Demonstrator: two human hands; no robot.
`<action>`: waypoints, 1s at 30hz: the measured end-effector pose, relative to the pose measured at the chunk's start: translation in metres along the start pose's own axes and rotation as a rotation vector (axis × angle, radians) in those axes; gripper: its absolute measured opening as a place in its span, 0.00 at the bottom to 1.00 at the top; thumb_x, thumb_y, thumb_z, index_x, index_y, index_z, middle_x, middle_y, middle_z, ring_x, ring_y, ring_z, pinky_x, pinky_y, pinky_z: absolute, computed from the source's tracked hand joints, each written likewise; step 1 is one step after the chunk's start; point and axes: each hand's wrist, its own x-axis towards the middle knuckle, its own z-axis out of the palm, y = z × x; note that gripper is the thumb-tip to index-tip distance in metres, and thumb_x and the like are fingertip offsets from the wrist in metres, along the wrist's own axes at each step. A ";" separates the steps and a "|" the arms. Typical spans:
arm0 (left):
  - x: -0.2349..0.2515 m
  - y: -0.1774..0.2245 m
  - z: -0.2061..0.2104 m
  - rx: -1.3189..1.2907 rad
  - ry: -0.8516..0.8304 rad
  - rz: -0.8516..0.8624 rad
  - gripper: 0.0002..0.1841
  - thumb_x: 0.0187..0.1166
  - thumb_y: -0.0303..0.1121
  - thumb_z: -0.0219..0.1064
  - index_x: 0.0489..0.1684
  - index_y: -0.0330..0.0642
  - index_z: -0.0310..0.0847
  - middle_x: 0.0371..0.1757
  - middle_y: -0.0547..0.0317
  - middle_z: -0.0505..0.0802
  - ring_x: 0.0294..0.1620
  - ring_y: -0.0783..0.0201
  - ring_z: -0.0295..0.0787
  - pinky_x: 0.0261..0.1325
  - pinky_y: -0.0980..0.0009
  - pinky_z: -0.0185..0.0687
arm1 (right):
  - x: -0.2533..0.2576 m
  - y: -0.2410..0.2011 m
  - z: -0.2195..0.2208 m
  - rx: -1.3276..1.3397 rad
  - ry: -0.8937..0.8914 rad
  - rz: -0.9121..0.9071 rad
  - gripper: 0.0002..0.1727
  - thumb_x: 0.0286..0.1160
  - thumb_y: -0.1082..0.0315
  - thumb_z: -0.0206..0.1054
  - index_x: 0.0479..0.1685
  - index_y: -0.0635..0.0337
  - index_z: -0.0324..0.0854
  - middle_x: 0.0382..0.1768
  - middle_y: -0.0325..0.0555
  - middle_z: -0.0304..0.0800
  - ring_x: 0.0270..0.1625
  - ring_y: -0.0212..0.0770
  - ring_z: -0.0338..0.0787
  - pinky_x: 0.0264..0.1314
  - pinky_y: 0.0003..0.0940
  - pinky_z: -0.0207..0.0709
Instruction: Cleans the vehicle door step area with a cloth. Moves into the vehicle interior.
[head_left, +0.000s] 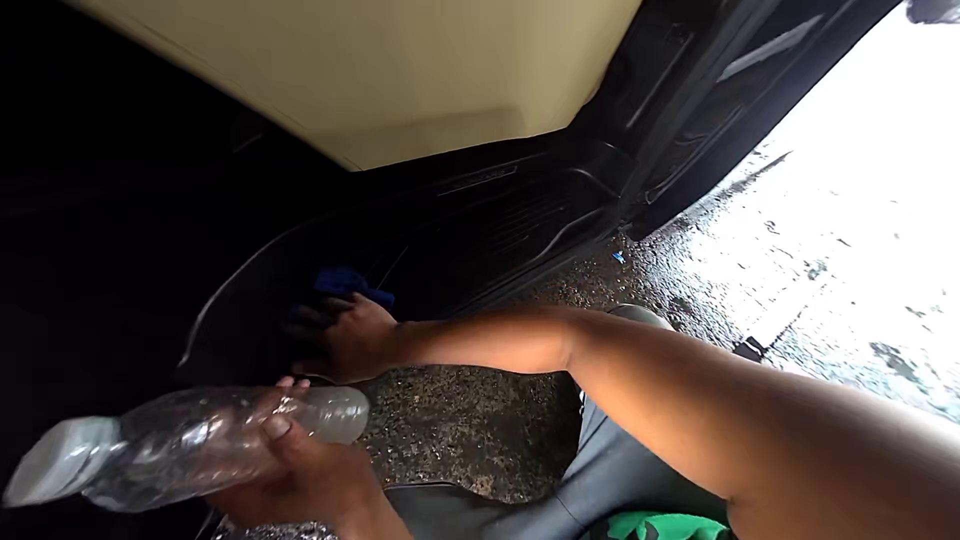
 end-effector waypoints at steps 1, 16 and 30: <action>0.001 -0.002 -0.002 -0.011 -0.012 -0.015 0.30 0.89 0.34 0.52 0.78 0.15 0.49 0.58 0.44 0.87 0.56 0.61 0.91 0.64 0.59 0.88 | -0.009 0.013 -0.005 -0.026 -0.026 -0.028 0.32 0.86 0.38 0.52 0.86 0.37 0.71 0.87 0.36 0.69 0.86 0.45 0.69 0.88 0.53 0.60; -0.011 -0.024 0.010 -0.005 -0.139 -0.116 0.27 0.92 0.35 0.49 0.78 0.16 0.54 0.59 0.41 0.87 0.57 0.58 0.90 0.64 0.61 0.87 | -0.282 0.323 -0.180 -0.373 0.364 0.967 0.24 0.92 0.57 0.49 0.76 0.58 0.79 0.71 0.55 0.86 0.75 0.56 0.84 0.80 0.59 0.73; -0.017 -0.026 0.017 -0.017 -0.131 -0.112 0.28 0.90 0.35 0.52 0.75 0.14 0.53 0.58 0.39 0.87 0.58 0.53 0.90 0.67 0.56 0.86 | -0.334 0.296 -0.046 -0.261 0.681 0.667 0.22 0.90 0.69 0.51 0.72 0.77 0.75 0.80 0.71 0.72 0.89 0.66 0.64 0.95 0.57 0.47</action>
